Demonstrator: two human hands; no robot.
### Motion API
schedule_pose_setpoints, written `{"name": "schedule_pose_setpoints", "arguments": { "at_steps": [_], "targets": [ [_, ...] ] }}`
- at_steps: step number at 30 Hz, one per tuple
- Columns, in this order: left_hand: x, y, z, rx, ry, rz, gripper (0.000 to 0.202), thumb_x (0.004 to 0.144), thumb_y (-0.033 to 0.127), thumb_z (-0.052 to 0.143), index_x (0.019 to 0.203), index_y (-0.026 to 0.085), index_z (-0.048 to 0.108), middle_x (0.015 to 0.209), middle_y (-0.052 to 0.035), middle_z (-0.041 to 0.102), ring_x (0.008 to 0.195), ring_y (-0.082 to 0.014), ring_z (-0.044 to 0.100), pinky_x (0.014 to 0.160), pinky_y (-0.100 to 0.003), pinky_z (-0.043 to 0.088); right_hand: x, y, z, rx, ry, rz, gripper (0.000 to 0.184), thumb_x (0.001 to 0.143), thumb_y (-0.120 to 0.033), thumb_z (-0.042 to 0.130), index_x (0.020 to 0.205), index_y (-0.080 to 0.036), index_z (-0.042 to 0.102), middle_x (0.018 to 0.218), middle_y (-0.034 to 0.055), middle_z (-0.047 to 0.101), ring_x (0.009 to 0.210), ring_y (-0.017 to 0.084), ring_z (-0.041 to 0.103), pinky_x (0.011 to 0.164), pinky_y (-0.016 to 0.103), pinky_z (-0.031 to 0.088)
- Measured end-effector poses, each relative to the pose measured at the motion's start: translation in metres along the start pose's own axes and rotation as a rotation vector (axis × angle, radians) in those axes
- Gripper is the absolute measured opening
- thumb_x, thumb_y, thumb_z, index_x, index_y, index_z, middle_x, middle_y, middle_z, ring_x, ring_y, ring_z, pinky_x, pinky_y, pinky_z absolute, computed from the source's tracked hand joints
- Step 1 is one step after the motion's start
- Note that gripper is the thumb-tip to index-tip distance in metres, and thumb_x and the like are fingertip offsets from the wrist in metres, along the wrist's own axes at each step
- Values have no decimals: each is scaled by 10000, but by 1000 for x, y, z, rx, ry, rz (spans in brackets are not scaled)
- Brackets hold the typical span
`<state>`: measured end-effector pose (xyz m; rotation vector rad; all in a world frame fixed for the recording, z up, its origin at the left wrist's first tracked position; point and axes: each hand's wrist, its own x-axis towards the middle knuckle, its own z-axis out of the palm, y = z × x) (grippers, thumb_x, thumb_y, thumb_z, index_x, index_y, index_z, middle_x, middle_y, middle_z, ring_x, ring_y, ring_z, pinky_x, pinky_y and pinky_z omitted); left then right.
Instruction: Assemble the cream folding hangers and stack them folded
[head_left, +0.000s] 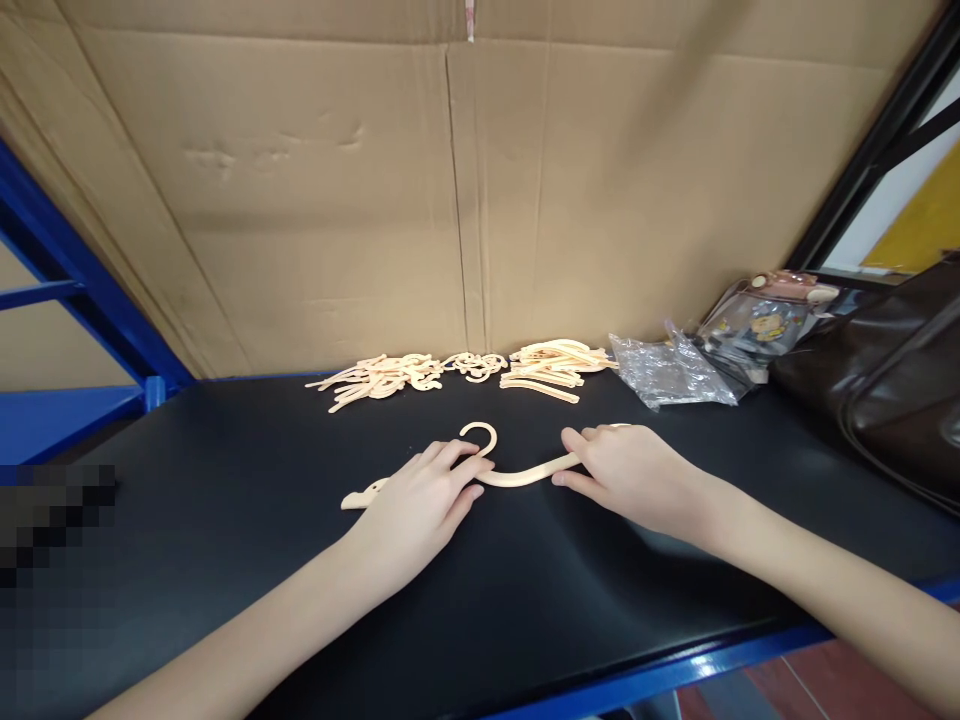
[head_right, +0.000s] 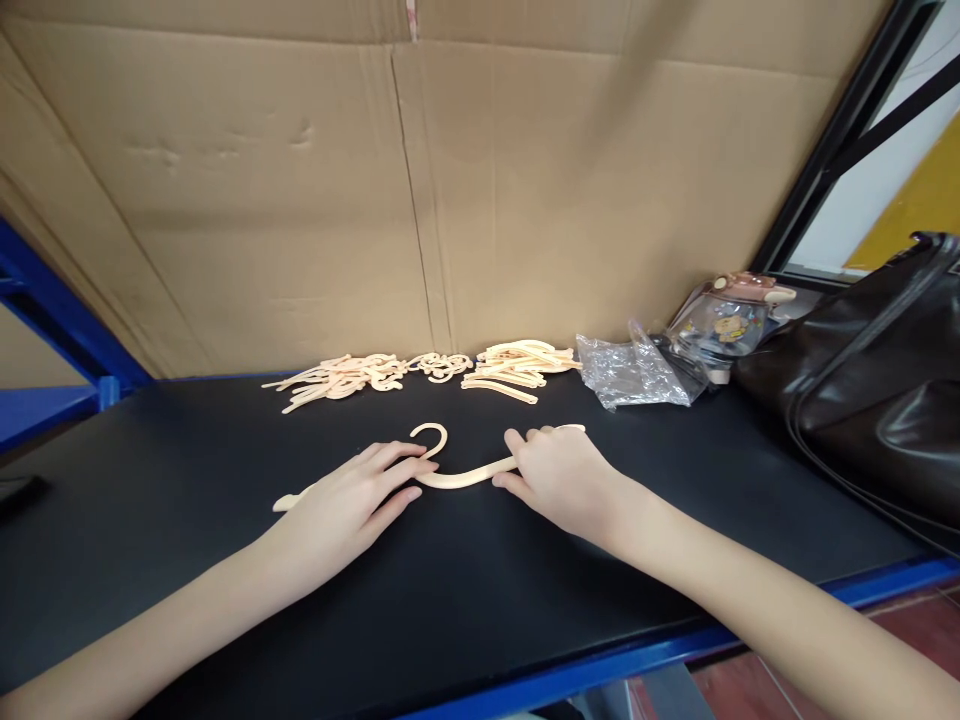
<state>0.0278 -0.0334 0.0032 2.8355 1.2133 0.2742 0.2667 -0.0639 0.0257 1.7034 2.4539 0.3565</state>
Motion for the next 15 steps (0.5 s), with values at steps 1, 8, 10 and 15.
{"name": "schedule_pose_setpoints", "arguments": {
  "at_steps": [1, 8, 10, 15],
  "targets": [
    [1, 0, -1, -16, -1, -3, 250, 964, 199, 432, 1151, 244, 592, 1243, -26, 568, 1086, -220, 542, 919, -403, 479, 0, 0, 1, -24, 5, 21, 323, 969, -433, 444, 969, -139, 579, 811, 73, 664, 770, 255, 657, 565, 308, 357],
    [2, -1, -3, -85, 18, -42, 213, 961, 216, 433, 1021, 239, 636, 1102, -7, 612, 990, -192, 563, 826, -339, 496, 0, -1, -1, -77, 27, 83, 392, 938, -494, 471, 999, -138, 624, 893, 118, 649, 862, 265, 637, 626, 306, 414],
    [1, -2, -3, -82, 27, -67, 211, 957, 234, 436, 1026, 241, 635, 1094, -11, 613, 992, -192, 566, 797, -323, 504, -1, 0, -2, -65, 31, 71, 371, 938, -473, 486, 998, -134, 623, 898, 118, 648, 863, 261, 638, 642, 305, 426],
    [-1, -4, -3, -66, 27, -137, 233, 949, 267, 432, 1069, 246, 630, 1111, -23, 610, 998, -193, 587, 761, -297, 516, -1, 1, -4, -37, 35, 33, 307, 939, -424, 507, 966, -138, 615, 910, 111, 646, 850, 253, 647, 653, 306, 441]
  ]
}}
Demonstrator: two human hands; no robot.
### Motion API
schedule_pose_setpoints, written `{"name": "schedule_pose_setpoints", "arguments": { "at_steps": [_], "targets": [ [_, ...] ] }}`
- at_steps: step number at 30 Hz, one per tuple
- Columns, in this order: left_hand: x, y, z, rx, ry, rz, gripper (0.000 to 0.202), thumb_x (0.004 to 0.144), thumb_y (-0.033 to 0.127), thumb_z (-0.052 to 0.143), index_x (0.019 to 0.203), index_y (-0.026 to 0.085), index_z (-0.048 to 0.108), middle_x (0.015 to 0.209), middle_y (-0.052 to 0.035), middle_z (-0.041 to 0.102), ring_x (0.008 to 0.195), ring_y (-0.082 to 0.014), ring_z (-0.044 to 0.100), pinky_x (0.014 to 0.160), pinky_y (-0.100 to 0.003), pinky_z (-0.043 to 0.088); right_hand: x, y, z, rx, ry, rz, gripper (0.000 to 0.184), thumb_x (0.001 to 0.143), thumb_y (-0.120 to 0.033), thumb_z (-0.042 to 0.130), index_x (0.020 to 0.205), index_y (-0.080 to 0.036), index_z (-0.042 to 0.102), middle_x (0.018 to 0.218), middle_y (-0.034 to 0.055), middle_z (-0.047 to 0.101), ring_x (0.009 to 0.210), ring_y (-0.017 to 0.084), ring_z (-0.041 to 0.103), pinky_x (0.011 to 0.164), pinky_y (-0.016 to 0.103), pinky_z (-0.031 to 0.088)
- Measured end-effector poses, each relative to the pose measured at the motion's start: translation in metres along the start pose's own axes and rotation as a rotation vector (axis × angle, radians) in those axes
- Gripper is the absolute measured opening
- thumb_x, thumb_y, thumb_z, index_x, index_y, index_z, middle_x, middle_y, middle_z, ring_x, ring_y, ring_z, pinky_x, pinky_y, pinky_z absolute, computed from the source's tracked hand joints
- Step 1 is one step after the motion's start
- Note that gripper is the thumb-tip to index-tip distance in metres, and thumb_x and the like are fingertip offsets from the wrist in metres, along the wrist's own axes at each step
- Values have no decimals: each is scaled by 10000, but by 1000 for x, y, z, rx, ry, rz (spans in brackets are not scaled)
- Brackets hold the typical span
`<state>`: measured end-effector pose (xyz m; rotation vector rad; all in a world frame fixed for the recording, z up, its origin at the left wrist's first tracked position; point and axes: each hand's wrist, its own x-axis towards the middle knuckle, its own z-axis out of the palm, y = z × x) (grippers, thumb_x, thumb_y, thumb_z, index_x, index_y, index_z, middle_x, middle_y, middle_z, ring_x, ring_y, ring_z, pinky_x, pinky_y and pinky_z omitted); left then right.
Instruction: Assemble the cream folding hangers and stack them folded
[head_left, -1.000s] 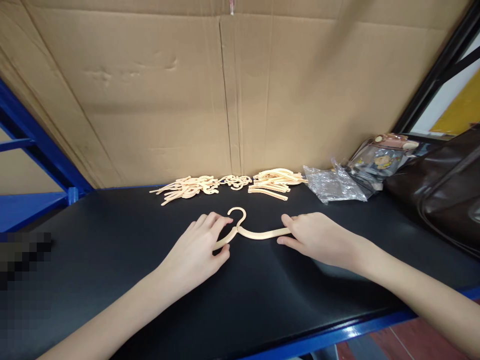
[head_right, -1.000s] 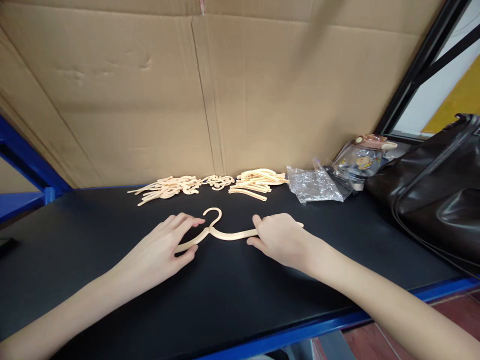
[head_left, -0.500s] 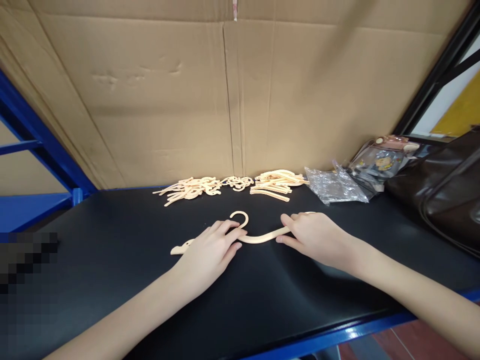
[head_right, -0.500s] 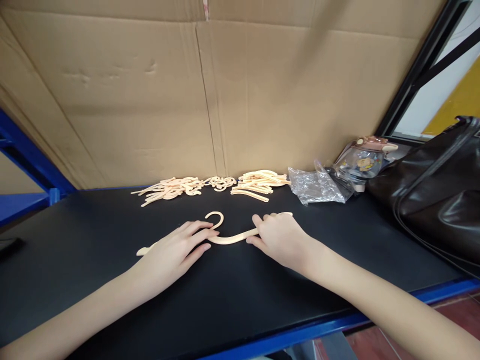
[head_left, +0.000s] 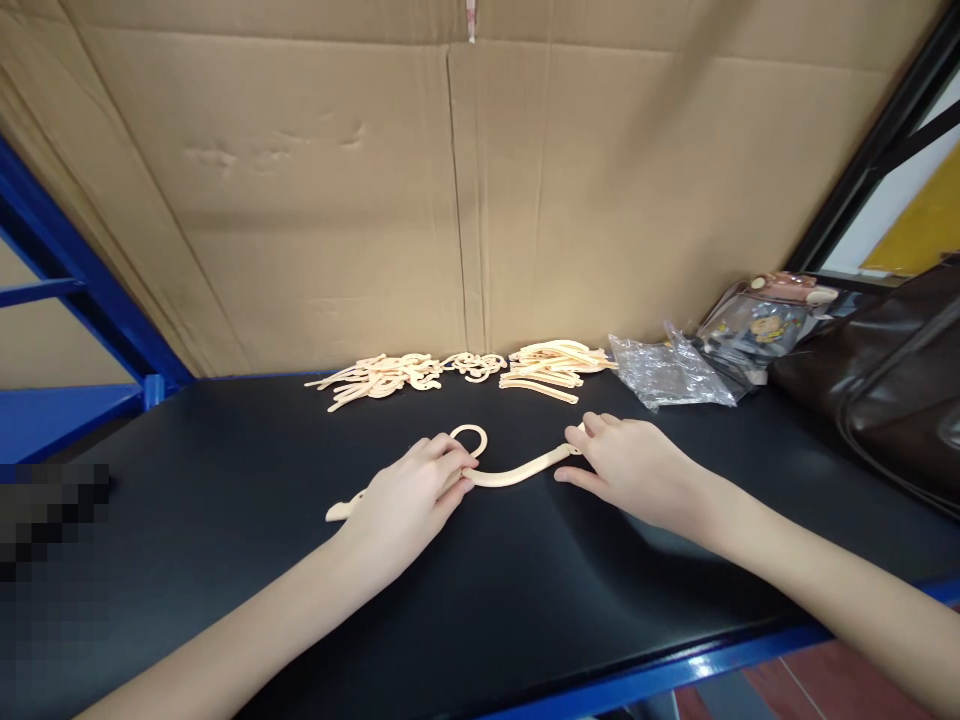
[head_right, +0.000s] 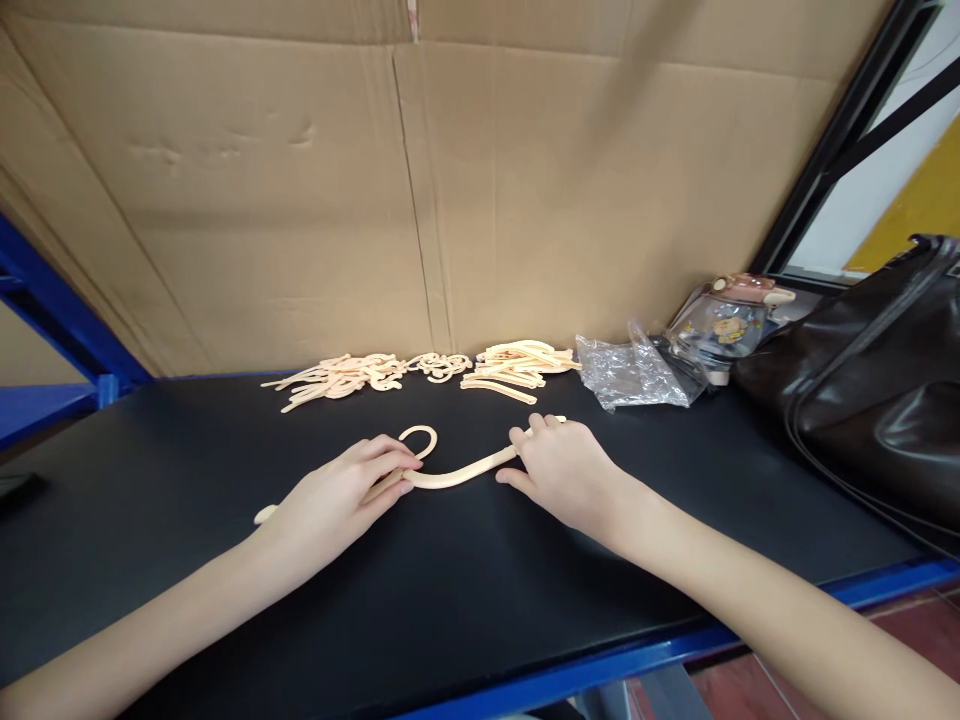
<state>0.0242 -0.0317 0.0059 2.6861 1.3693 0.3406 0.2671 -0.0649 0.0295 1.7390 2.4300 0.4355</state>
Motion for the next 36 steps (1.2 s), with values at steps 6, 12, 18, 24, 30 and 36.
{"name": "schedule_pose_setpoints", "arguments": {
  "at_steps": [6, 12, 18, 24, 30, 36],
  "targets": [
    [0, 4, -5, 11, -26, -78, 310, 953, 268, 376, 1133, 229, 625, 1180, -28, 586, 920, -190, 631, 728, -298, 514, 0, 0, 2, -26, 17, -13, 267, 949, -383, 501, 928, -140, 610, 886, 101, 646, 815, 253, 653, 616, 307, 429],
    [-2, -3, -12, -1, -34, -143, 368, 922, 289, 348, 1219, 281, 565, 1119, -10, 596, 713, -157, 636, 602, -284, 470, -2, 5, -1, -82, -49, 41, 255, 968, -281, 480, 823, -123, 618, 763, 102, 667, 711, 232, 678, 517, 271, 342],
    [1, -9, -16, -52, -88, -214, 349, 828, 372, 487, 1141, 291, 619, 1038, -4, 628, 700, -166, 614, 580, -274, 446, -3, 9, -5, -72, -90, 76, 287, 965, -266, 488, 775, -110, 638, 730, 124, 685, 685, 253, 694, 477, 278, 297],
    [2, -13, -15, -134, -82, -184, 312, 824, 406, 509, 1074, 283, 651, 1053, 1, 635, 632, -135, 600, 574, -269, 447, -2, 9, -6, -88, -107, 96, 312, 970, -280, 473, 786, -107, 657, 733, 132, 691, 696, 259, 701, 493, 261, 331],
    [1, -14, -22, -201, -147, -193, 278, 845, 369, 478, 1042, 279, 652, 982, 9, 666, 729, -158, 628, 625, -268, 472, 1, 12, -8, -113, -164, 144, 319, 970, -267, 463, 822, -92, 684, 797, 162, 707, 761, 283, 705, 529, 276, 385],
    [2, -19, -24, -163, -181, -170, 246, 844, 338, 469, 975, 284, 670, 931, 17, 671, 721, -160, 609, 610, -259, 444, 2, 16, -6, -109, -164, 146, 319, 970, -251, 458, 811, -94, 685, 808, 167, 709, 755, 278, 706, 539, 283, 404]
  ]
}}
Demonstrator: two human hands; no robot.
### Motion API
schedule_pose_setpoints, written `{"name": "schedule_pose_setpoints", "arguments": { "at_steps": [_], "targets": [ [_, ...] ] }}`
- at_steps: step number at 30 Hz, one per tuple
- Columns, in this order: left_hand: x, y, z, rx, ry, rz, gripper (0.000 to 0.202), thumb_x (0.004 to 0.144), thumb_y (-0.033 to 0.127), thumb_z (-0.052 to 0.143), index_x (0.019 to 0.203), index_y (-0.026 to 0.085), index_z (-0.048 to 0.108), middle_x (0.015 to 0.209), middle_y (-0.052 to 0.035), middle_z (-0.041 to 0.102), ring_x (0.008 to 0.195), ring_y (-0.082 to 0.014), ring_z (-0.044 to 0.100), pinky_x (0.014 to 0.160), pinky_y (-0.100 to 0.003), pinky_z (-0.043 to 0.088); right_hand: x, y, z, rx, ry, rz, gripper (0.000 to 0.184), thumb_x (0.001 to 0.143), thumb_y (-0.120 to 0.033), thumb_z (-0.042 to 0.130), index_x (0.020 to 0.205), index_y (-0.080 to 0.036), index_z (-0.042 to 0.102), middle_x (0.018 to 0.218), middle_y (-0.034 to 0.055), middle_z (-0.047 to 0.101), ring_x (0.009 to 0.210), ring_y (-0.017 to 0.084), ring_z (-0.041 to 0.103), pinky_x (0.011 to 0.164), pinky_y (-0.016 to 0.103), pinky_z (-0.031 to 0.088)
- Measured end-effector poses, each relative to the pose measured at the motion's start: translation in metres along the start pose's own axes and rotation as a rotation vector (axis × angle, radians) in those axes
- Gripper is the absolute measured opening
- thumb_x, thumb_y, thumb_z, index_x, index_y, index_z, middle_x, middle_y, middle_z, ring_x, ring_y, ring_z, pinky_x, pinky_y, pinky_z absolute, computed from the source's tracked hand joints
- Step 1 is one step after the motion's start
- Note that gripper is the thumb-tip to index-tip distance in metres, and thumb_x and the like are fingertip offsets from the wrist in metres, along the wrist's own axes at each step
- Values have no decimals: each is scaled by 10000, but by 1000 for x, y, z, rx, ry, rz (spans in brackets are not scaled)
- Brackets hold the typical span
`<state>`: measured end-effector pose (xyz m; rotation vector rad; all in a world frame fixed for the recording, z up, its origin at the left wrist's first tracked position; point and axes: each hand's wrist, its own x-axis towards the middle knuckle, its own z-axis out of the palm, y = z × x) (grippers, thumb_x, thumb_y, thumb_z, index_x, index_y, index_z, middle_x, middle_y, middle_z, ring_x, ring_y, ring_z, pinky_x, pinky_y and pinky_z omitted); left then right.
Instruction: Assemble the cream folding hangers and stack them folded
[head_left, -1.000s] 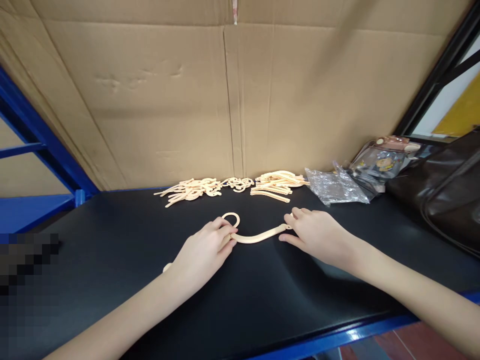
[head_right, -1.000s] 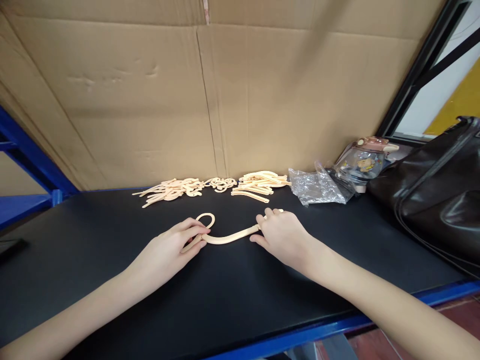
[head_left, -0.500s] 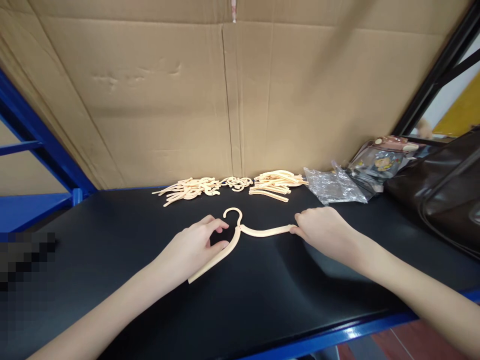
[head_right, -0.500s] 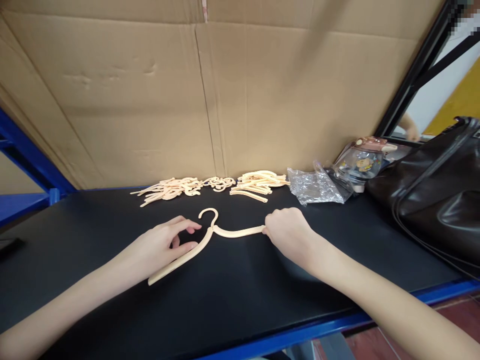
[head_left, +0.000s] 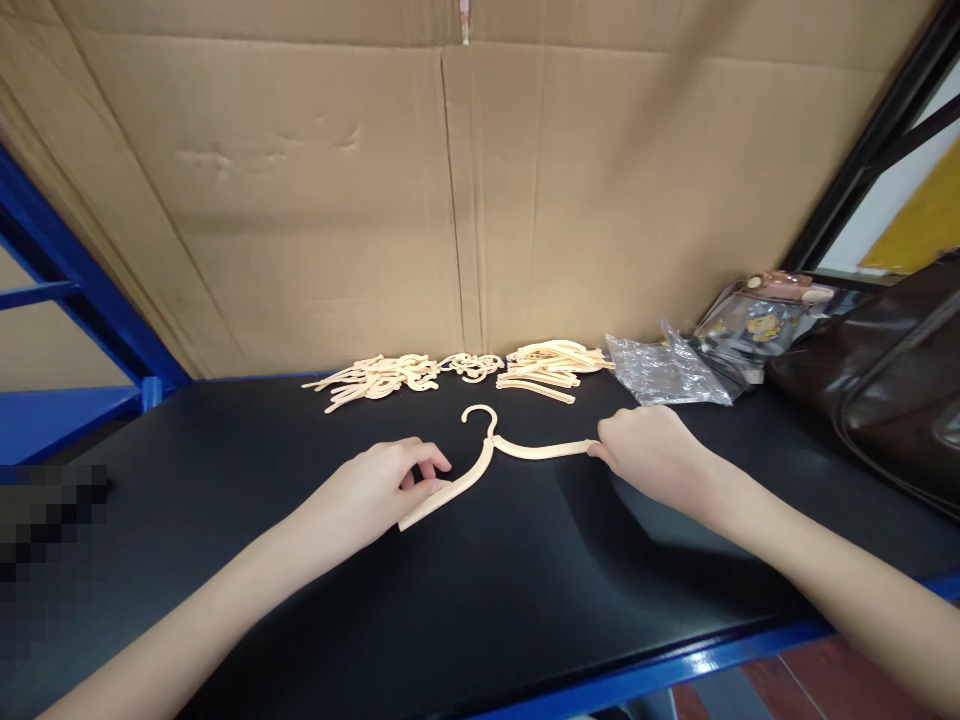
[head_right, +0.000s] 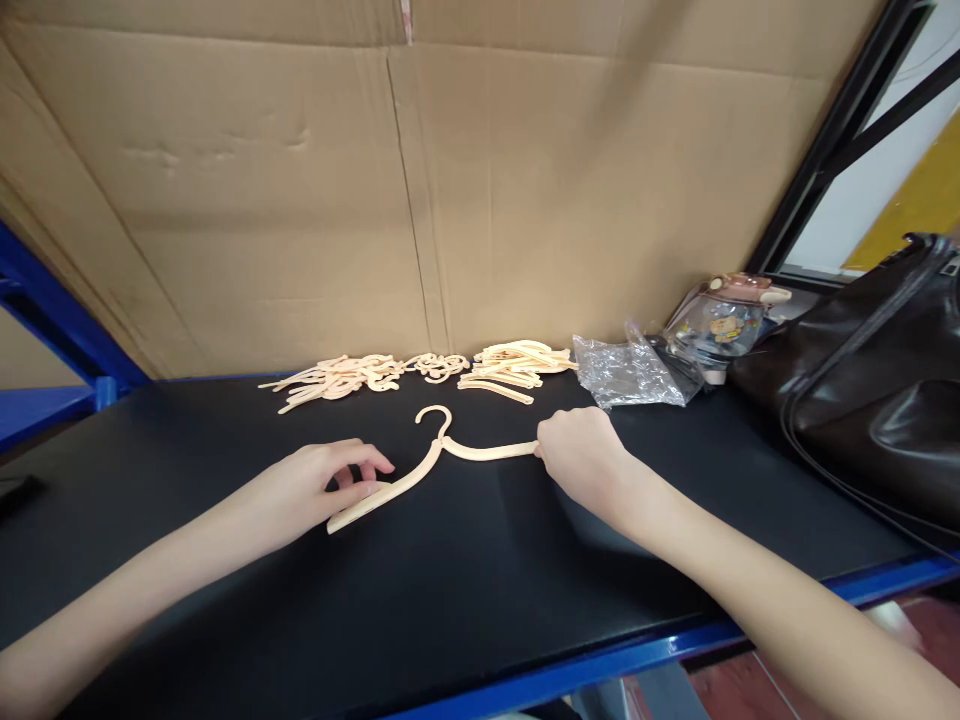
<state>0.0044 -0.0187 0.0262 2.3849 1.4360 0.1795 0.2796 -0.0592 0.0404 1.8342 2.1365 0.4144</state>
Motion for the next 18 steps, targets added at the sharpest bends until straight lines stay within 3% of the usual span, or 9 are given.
{"name": "schedule_pose_setpoints", "arguments": {
  "at_steps": [11, 14, 18],
  "targets": [
    [-6, 6, -3, 271, 67, -40, 295, 926, 317, 332, 967, 259, 618, 957, -18, 625, 740, -198, 618, 601, -287, 399, 3, -2, 4, 43, 22, -3, 307, 976, -350, 439, 925, -131, 649, 879, 127, 679, 813, 260, 690, 571, 278, 412],
    [-7, 7, 0, 269, 85, -34, 293, 931, 304, 328, 976, 246, 612, 954, -20, 617, 739, -189, 613, 595, -282, 396, 4, -4, 7, 67, 62, -14, 316, 971, -376, 442, 950, -133, 644, 892, 121, 664, 811, 259, 682, 580, 275, 413],
    [-6, 9, 7, 178, 119, 34, 307, 942, 423, 358, 972, 248, 608, 940, -17, 604, 831, -206, 611, 642, -290, 428, 4, -6, 8, 105, 77, -32, 318, 975, -376, 422, 971, -142, 638, 880, 109, 657, 758, 245, 678, 564, 279, 412]
  ]
}}
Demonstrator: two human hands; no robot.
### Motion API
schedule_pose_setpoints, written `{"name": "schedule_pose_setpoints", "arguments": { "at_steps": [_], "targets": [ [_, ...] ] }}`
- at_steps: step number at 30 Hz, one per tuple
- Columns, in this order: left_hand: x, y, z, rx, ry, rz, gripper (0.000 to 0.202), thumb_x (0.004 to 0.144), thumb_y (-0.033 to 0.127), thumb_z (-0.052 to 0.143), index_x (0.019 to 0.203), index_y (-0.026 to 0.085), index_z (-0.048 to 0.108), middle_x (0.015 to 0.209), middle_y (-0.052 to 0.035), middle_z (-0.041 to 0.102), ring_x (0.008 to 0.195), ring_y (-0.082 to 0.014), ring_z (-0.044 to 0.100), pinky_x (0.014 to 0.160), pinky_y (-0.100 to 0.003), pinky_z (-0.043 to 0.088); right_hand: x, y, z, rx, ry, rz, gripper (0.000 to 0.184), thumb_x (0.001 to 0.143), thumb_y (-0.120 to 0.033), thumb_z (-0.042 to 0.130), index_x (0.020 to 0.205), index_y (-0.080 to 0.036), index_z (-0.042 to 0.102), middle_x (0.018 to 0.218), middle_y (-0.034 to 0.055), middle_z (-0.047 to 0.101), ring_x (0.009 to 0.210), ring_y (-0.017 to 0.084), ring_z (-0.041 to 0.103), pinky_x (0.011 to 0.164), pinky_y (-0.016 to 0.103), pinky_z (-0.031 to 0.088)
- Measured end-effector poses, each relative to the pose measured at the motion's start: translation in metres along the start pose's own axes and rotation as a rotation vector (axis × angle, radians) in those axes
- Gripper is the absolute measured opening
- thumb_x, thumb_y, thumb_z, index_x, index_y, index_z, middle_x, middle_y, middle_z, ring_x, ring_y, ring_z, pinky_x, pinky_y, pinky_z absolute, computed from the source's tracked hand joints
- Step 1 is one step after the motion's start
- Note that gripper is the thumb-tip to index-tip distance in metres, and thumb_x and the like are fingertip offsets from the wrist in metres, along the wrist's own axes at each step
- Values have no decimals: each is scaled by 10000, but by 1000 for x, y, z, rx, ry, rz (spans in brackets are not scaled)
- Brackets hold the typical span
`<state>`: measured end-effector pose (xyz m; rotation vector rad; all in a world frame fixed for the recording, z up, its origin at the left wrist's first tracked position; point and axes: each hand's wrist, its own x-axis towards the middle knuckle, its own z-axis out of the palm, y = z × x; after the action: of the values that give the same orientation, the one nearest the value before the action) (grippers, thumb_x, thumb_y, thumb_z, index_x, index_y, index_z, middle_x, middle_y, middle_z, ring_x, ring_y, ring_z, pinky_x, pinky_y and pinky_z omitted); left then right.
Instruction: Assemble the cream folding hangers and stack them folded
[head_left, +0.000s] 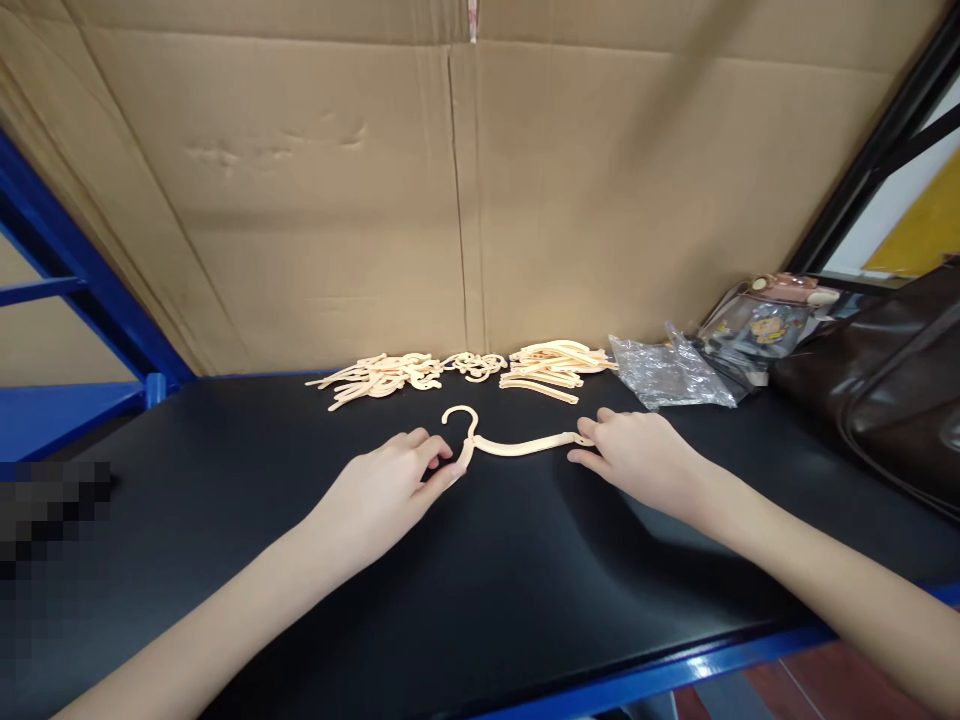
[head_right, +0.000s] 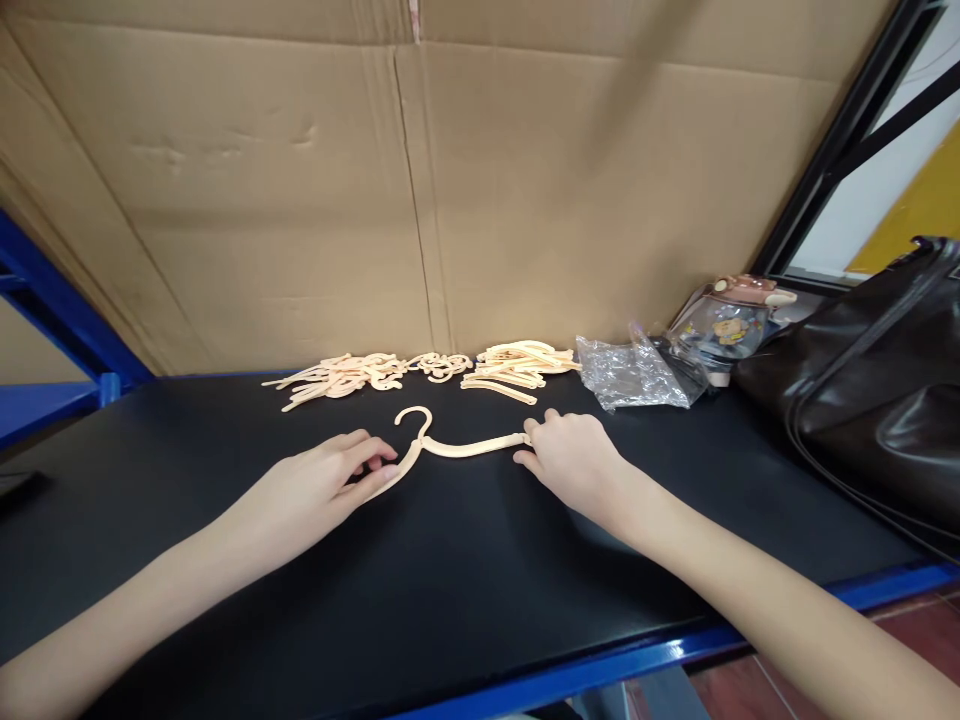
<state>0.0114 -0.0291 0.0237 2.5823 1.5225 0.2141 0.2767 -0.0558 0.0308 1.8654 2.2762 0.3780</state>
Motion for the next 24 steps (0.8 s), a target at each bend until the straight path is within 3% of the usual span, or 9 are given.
{"name": "schedule_pose_setpoints", "arguments": {
  "at_steps": [5, 11, 17, 24],
  "targets": [
    [4, -4, 8, -116, 5, 53, 153, 899, 321, 466, 875, 239, 593, 892, -3, 601, 828, -186, 590, 659, -273, 433, 1, -2, 1, 13, 43, -34, 276, 958, -360, 471, 954, -137, 633, 885, 116, 661, 866, 272, 654, 631, 308, 455],
    [7, -8, 11, -224, -28, 49, 157, 898, 299, 465, 889, 237, 608, 879, 6, 598, 717, -152, 570, 620, -263, 404, 7, -6, 7, 201, 137, -32, 399, 963, -449, 440, 1146, -116, 561, 979, 125, 671, 975, 264, 633, 721, 329, 500],
    [5, -5, 13, -235, -30, 66, 138, 905, 295, 467, 896, 244, 595, 887, 17, 585, 720, -142, 560, 634, -262, 394, 8, -13, 15, 387, 216, -263, 386, 934, -405, 519, 1226, -153, 514, 1125, 104, 641, 1016, 243, 620, 839, 384, 513],
    [6, -6, 15, -258, -36, 45, 122, 902, 300, 484, 896, 253, 596, 871, 26, 579, 719, -142, 556, 627, -262, 386, 6, -18, 14, 454, 235, -341, 331, 903, -304, 584, 1204, -179, 527, 1137, 71, 641, 1002, 235, 628, 849, 396, 519]
  ]
}}
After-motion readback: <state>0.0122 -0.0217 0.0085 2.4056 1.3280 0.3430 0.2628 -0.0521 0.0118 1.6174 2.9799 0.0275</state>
